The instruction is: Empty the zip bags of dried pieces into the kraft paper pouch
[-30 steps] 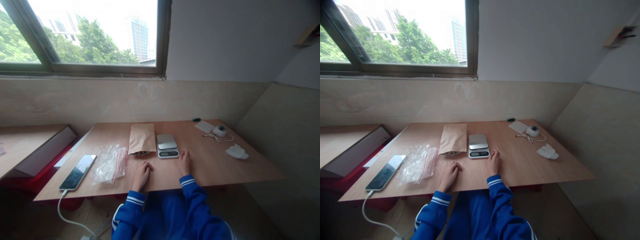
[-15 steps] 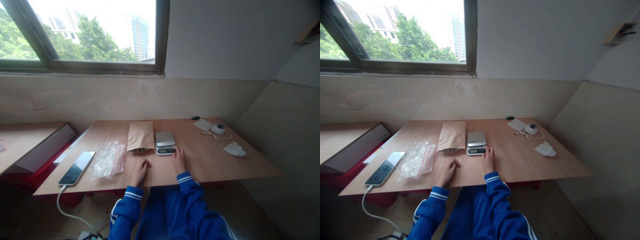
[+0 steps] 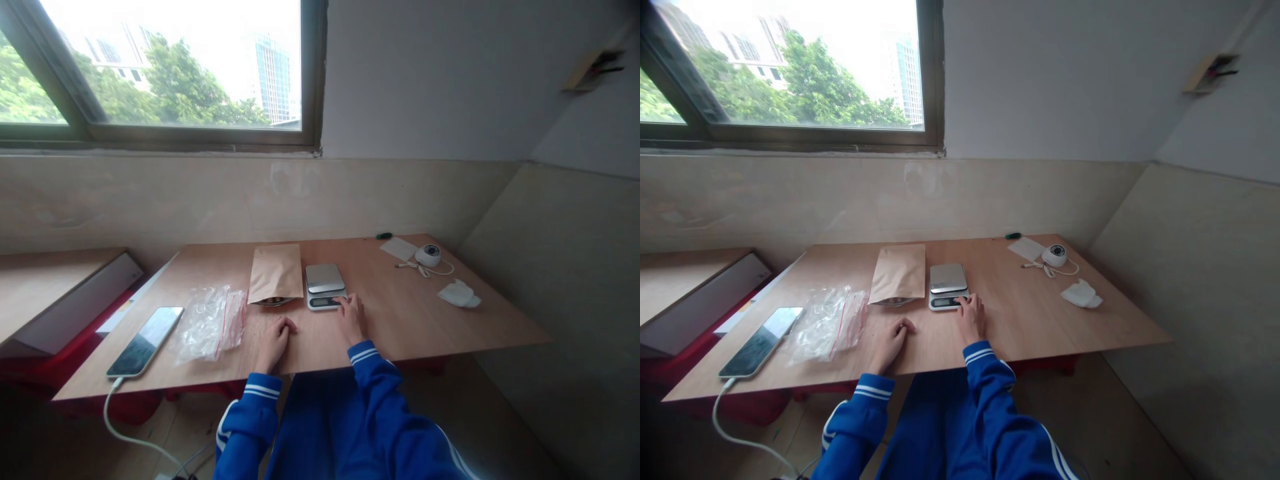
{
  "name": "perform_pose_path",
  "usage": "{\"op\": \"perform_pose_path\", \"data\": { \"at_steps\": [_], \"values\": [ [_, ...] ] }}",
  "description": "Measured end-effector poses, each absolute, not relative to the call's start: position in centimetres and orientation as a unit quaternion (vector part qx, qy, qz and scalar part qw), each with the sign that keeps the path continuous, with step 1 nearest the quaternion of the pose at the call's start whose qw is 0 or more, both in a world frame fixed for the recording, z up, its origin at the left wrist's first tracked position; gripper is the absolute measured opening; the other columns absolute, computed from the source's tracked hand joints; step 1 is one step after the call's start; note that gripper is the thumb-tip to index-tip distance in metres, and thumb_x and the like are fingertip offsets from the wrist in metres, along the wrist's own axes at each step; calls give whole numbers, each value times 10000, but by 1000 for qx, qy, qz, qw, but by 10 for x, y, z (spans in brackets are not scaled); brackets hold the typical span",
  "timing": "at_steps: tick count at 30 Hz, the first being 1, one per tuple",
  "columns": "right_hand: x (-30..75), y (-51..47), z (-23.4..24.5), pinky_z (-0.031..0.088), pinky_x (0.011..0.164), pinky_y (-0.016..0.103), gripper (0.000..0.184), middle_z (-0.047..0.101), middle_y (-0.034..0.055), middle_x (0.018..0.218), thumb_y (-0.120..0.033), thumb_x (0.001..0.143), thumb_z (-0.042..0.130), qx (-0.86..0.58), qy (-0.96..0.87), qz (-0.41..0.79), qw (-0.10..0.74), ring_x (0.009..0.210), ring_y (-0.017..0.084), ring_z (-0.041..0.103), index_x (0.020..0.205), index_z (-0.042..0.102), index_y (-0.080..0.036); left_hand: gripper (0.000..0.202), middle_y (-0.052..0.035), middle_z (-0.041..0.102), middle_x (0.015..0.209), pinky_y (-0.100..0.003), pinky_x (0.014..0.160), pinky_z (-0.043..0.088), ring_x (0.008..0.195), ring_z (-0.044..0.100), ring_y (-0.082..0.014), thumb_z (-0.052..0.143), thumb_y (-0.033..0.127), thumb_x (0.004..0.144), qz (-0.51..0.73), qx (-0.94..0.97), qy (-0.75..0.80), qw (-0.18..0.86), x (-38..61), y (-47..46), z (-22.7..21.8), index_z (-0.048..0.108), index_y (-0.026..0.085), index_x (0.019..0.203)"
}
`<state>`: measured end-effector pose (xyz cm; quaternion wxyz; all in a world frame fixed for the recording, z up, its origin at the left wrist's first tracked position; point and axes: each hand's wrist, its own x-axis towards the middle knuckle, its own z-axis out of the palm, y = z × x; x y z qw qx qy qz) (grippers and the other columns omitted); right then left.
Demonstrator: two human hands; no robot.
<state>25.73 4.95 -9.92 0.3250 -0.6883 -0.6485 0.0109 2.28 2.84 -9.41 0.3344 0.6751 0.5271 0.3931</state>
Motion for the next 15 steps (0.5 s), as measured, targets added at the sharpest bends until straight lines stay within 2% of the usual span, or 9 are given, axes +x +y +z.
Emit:
{"op": "perform_pose_path", "data": {
  "at_steps": [5,9,12,15],
  "values": [
    [252,48,-88,357,722,329,293,502,87,910,-80,852,455,-695,-671,-44,256,848,230,467,951,687,-230,211,-15,632,752,-333,762,455,771,604,-188,379,175,782,403,670,524,339,21,32,-101,582,196,731],
    [250,47,-88,353,734,339,309,511,93,911,-82,863,430,-689,-676,-57,253,830,230,467,954,686,-229,208,-10,632,751,-326,765,457,773,605,-183,381,179,777,400,671,526,337,20,32,-102,583,201,729],
    [254,49,-94,367,797,356,324,521,99,987,-79,835,434,-676,-660,-41,323,892,238,480,998,674,-222,211,-15,635,751,-331,761,459,771,604,-189,384,196,789,399,671,528,335,20,30,-98,586,201,727],
    [264,54,-103,377,844,370,296,536,103,984,-117,815,422,-688,-553,0,470,937,247,491,970,663,-193,206,-15,637,751,-334,759,461,775,605,-193,392,200,791,403,670,526,333,21,29,-95,589,201,729]
  ]
}}
